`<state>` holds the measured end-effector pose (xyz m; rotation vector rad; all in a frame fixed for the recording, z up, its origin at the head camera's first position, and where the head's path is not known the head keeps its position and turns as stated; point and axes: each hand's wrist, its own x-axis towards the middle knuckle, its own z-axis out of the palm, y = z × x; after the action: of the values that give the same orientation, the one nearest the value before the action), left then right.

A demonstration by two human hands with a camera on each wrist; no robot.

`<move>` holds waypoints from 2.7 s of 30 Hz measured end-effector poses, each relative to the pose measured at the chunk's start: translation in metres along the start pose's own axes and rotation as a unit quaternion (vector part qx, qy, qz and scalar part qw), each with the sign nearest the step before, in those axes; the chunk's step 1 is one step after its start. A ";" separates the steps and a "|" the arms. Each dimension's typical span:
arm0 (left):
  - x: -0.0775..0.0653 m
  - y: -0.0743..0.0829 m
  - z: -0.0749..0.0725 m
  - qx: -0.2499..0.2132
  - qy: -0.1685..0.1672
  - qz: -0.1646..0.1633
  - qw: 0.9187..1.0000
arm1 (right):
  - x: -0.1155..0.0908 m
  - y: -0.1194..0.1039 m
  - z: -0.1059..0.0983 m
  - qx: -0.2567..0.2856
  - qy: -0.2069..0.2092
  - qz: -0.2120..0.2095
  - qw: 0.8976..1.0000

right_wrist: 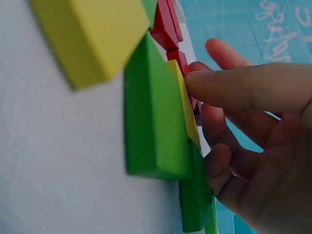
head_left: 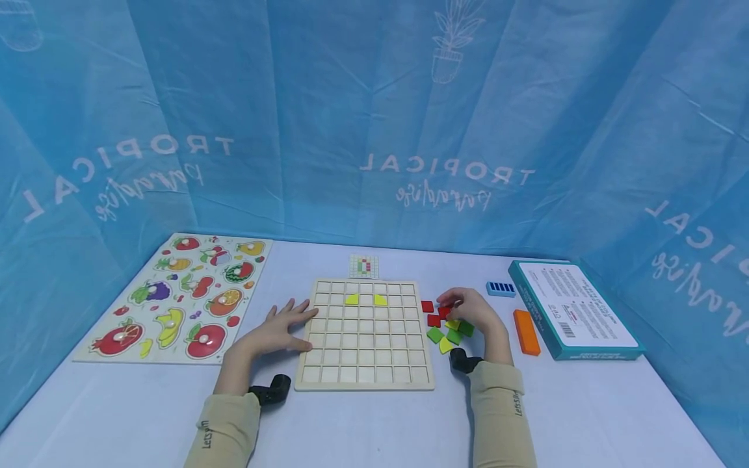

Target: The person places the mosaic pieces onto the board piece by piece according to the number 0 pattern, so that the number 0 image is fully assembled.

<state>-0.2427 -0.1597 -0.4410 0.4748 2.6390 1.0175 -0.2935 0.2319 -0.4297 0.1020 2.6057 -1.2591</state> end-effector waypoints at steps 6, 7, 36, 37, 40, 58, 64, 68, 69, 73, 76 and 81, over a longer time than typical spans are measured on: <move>0.000 0.000 -0.001 0.000 0.001 0.001 1.000 | -0.001 0.000 0.002 -0.008 0.003 0.005 1.000; -0.001 0.001 -0.001 0.000 0.001 0.002 1.000 | -0.001 -0.001 0.002 -0.009 0.002 0.005 1.000; -0.001 -0.001 -0.001 0.001 0.003 0.008 1.000 | -0.006 -0.019 -0.003 0.037 0.059 0.022 0.997; -0.002 -0.001 -0.001 0.001 0.003 0.008 1.000 | -0.006 -0.019 -0.003 0.043 0.059 0.020 0.997; -0.001 -0.001 -0.001 0.002 0.002 0.008 1.000 | -0.006 -0.023 -0.003 0.073 0.058 0.012 0.996; 0.000 0.001 -0.001 -0.003 0.000 0.003 1.000 | -0.012 -0.042 0.008 0.120 0.058 -0.030 0.991; 0.000 0.000 -0.001 -0.002 -0.001 0.003 1.000 | -0.011 -0.046 0.013 0.123 0.057 -0.036 0.990; 0.000 -0.001 -0.001 -0.002 -0.002 0.004 1.000 | -0.009 -0.050 0.019 0.121 0.054 -0.043 0.990; 0.000 -0.001 -0.001 -0.001 -0.001 0.005 1.000 | -0.008 -0.051 0.021 0.122 0.053 -0.045 0.990; 0.000 0.000 -0.001 -0.004 -0.001 0.006 1.000 | -0.007 -0.054 0.026 0.125 0.047 -0.055 0.989; -0.001 0.001 -0.001 -0.005 -0.001 0.006 1.000 | -0.005 -0.055 0.030 0.125 0.040 -0.067 0.989; -0.002 0.002 -0.002 -0.004 0.000 0.004 1.000 | -0.003 -0.056 0.034 0.123 0.029 -0.070 0.990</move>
<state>-0.2413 -0.1597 -0.4381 0.4844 2.6333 1.0313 -0.2934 0.1702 -0.4068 -0.0017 2.5328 -1.6464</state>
